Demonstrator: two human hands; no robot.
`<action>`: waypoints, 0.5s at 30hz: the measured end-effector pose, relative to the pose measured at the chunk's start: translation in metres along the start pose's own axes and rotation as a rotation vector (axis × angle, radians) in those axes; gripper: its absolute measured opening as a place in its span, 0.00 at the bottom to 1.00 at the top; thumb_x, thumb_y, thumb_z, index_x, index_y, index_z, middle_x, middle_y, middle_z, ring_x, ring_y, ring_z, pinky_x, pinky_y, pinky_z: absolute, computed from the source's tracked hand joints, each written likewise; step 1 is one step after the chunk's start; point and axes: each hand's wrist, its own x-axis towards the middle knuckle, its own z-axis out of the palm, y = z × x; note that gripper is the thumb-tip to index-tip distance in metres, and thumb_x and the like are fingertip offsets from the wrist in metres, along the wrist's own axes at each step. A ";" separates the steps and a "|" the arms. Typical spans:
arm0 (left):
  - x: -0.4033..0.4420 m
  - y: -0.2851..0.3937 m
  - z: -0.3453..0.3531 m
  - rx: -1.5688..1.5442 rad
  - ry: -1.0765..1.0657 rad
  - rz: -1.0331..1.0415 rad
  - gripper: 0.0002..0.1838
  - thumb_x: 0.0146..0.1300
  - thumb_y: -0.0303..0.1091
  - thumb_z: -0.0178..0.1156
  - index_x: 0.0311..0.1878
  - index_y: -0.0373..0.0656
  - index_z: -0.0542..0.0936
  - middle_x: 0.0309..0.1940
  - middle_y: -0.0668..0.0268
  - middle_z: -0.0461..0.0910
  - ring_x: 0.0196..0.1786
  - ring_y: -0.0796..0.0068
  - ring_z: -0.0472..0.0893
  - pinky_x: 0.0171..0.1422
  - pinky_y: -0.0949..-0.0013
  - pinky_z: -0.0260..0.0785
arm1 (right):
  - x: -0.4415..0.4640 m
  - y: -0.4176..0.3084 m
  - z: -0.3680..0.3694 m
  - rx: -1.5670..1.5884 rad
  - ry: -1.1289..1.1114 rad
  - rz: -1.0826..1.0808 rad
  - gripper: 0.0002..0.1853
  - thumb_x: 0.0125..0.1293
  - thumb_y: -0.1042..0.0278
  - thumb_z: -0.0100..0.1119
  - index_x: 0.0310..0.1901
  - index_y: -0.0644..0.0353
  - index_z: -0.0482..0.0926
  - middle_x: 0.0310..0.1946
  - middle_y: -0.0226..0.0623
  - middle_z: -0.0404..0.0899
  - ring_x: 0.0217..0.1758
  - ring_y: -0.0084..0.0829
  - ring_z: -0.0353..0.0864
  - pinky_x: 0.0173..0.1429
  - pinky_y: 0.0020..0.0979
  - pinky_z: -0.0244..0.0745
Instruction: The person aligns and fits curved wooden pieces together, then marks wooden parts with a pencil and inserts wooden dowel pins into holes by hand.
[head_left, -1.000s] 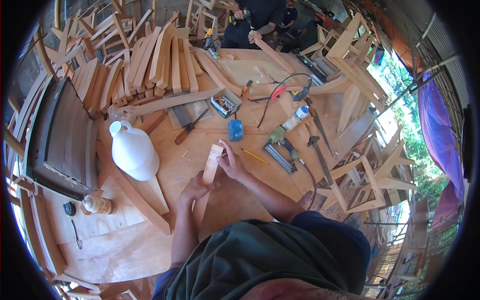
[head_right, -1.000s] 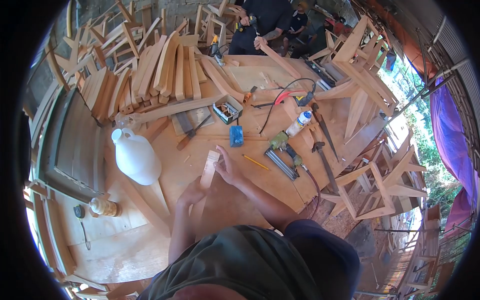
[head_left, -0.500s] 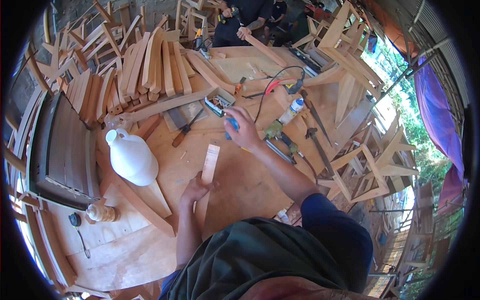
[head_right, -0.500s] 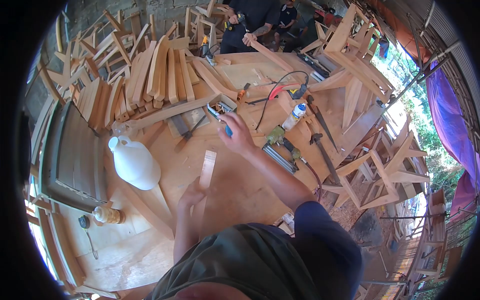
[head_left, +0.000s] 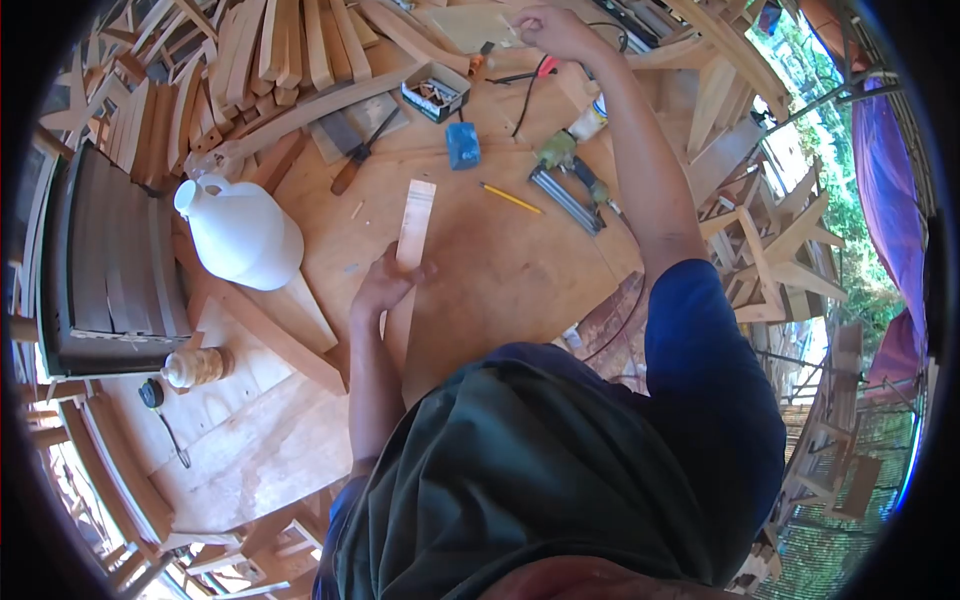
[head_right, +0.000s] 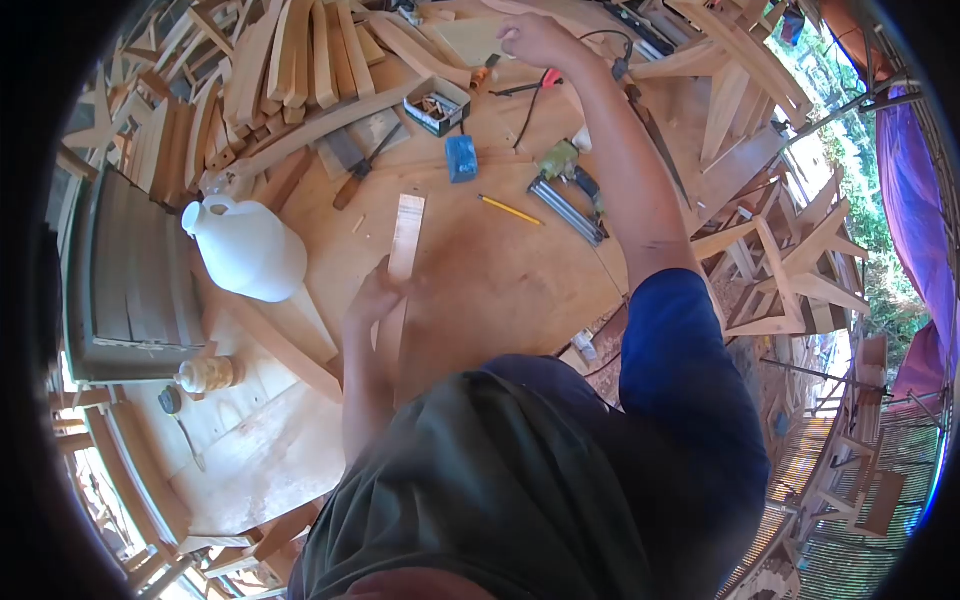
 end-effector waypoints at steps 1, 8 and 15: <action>-0.002 0.002 0.001 0.004 0.012 0.013 0.51 0.56 0.57 0.76 0.74 0.32 0.68 0.59 0.45 0.83 0.65 0.54 0.82 0.69 0.58 0.72 | -0.011 0.018 0.035 0.043 -0.045 -0.066 0.16 0.69 0.65 0.67 0.55 0.61 0.85 0.41 0.40 0.90 0.43 0.31 0.88 0.50 0.34 0.82; -0.016 0.038 -0.006 0.157 0.043 -0.010 0.52 0.56 0.57 0.76 0.74 0.32 0.67 0.58 0.46 0.83 0.64 0.53 0.82 0.69 0.57 0.72 | -0.103 0.017 0.251 0.340 -0.300 0.127 0.19 0.66 0.67 0.70 0.58 0.57 0.84 0.45 0.39 0.89 0.49 0.33 0.87 0.56 0.36 0.81; -0.017 0.035 -0.003 0.111 0.056 -0.006 0.51 0.54 0.58 0.77 0.72 0.33 0.69 0.55 0.45 0.85 0.60 0.51 0.84 0.67 0.56 0.73 | -0.106 -0.032 0.342 0.473 -0.123 -0.137 0.23 0.71 0.58 0.65 0.65 0.54 0.80 0.67 0.43 0.76 0.69 0.41 0.75 0.73 0.40 0.69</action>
